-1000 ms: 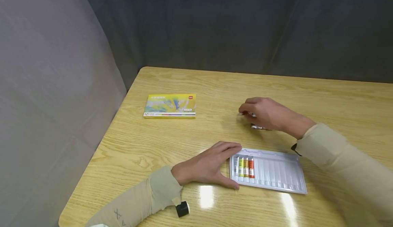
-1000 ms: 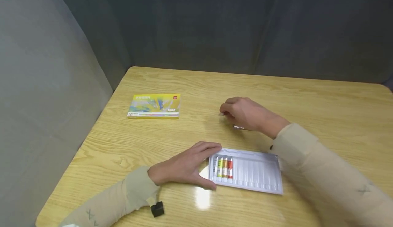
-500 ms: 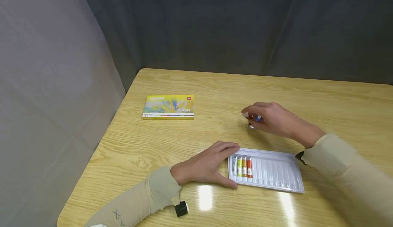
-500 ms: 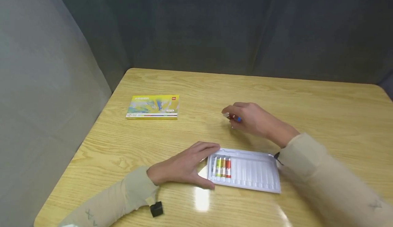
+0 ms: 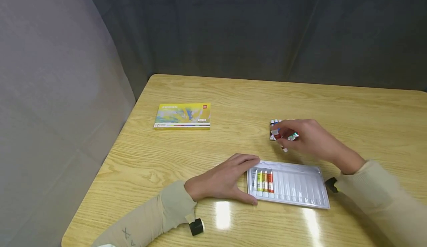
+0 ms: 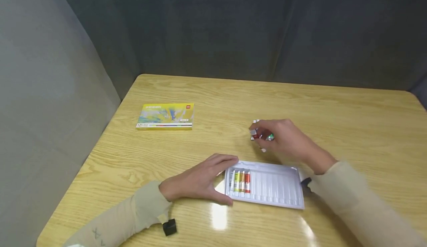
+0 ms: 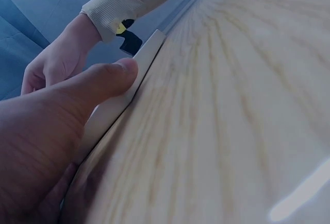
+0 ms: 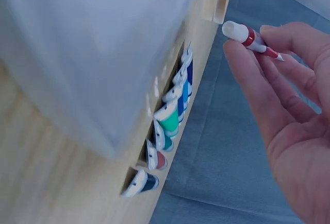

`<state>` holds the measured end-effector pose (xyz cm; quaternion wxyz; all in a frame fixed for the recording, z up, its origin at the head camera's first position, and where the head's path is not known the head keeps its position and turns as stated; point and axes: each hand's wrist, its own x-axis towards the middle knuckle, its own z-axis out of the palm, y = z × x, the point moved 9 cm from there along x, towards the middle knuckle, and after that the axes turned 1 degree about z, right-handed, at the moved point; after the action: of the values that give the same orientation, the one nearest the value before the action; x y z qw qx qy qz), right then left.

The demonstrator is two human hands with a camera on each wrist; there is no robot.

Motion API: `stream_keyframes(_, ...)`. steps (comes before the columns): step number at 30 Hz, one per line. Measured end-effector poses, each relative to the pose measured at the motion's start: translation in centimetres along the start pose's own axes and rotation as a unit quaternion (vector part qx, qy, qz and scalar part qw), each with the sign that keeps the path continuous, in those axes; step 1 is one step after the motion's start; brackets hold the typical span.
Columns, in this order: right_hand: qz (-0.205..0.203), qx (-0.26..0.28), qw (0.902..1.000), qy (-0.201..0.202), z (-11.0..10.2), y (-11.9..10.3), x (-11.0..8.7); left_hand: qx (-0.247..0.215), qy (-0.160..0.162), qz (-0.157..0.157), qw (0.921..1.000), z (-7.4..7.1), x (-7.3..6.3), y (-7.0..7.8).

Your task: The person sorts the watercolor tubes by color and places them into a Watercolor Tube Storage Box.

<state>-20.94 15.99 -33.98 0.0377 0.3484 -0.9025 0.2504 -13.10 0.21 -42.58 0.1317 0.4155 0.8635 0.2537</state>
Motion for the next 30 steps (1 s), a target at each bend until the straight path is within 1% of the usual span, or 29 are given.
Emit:
stream_keyframes(3,0.017,0.022,0.9996,0.006,0.0,0.0,-0.6,0.002,0.0,-0.001,1.0,0.0,0.0,0.0)
stream_keyframes(7,0.05,0.046,0.9976,0.006,-0.1,0.0,-1.5,0.001,-0.001,-0.004,1.0,0.0,0.0,0.0)
stream_keyframes(10,0.073,0.062,0.9954,-0.005,-0.1,0.0,-2.0,-0.001,-0.003,-0.008,1.0,0.0,0.0,0.0)
stream_keyframes(14,0.096,0.069,0.9928,-0.019,0.0,-0.1,-2.7,-0.003,-0.006,-0.013,0.9999,0.1,0.0,0.0)
stream_keyframes(22,0.1,0.084,0.9913,-0.01,-0.2,-1.5,-3.7,-0.001,-0.004,-0.01,0.9999,0.0,0.1,0.1)
stream_keyframes(30,0.097,0.11,0.9893,-0.008,0.3,-2.8,-4.2,0.0,-0.002,-0.011,0.9999,0.0,0.0,0.1)
